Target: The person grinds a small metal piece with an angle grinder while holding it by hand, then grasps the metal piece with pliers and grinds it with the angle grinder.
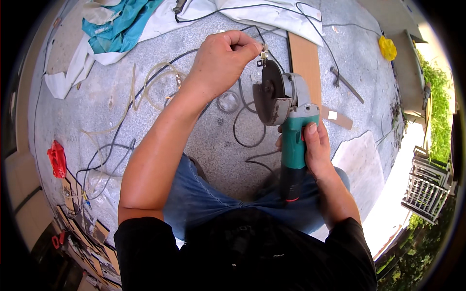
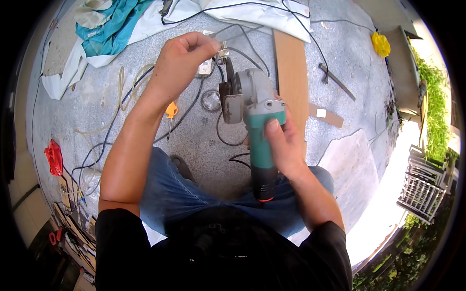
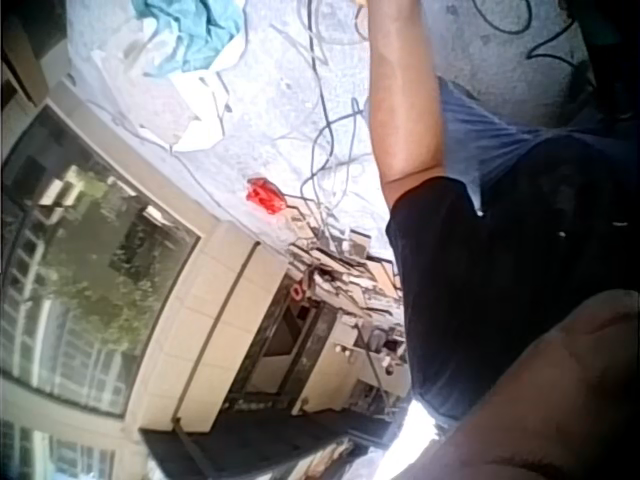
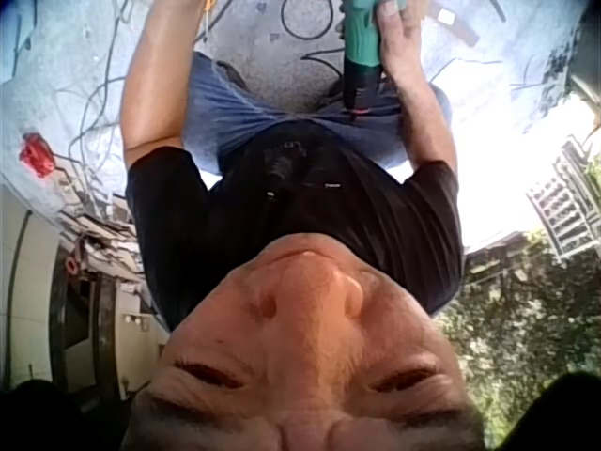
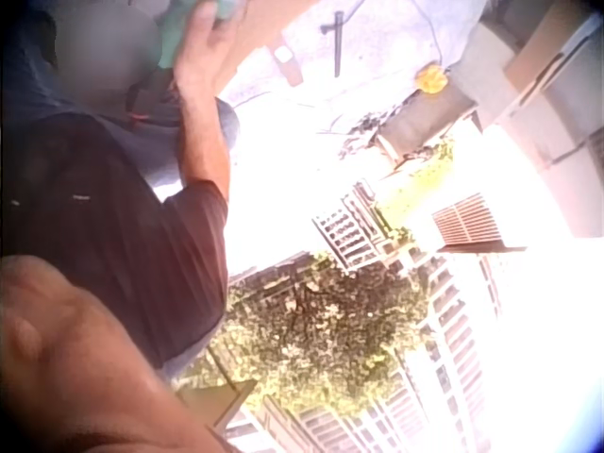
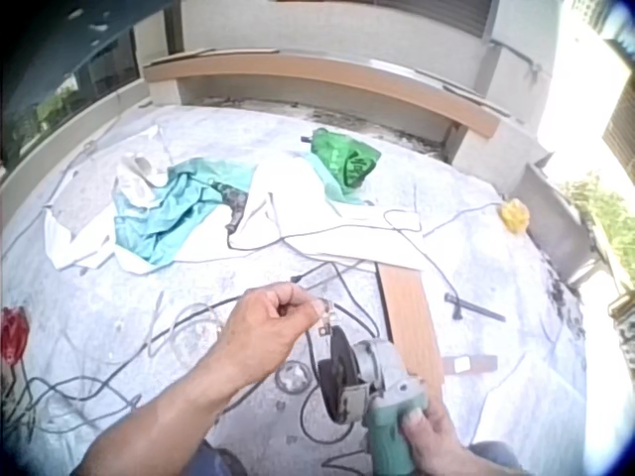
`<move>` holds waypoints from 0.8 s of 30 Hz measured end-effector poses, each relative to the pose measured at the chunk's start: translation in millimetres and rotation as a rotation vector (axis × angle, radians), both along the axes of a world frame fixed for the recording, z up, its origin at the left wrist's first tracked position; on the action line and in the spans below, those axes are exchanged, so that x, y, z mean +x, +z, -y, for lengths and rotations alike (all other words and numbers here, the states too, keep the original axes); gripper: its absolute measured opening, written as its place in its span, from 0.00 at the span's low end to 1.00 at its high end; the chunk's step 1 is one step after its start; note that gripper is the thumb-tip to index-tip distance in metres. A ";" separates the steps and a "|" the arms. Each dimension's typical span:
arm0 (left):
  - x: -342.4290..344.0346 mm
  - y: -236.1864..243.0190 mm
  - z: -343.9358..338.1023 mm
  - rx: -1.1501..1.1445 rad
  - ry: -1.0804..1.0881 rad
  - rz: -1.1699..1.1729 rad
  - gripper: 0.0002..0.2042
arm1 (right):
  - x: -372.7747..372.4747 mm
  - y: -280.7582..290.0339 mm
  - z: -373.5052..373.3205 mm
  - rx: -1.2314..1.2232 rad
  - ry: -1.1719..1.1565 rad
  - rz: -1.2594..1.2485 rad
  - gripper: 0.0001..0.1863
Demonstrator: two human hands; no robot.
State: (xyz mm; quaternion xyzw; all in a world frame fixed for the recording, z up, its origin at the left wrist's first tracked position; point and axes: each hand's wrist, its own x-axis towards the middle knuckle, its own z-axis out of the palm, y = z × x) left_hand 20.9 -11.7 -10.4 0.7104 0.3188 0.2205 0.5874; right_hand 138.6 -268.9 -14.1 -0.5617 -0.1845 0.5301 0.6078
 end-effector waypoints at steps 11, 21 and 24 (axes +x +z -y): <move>6.1 -3.5 5.3 0.099 0.066 0.037 0.14 | 1.8 -3.0 3.3 0.009 0.005 0.026 0.38; 3.5 6.0 5.7 0.029 0.023 -0.057 0.14 | 3.1 -3.7 3.7 -0.007 0.023 0.038 0.37; 3.9 9.5 7.4 0.061 0.033 -0.069 0.15 | 2.4 -4.7 3.2 -0.001 0.018 0.033 0.37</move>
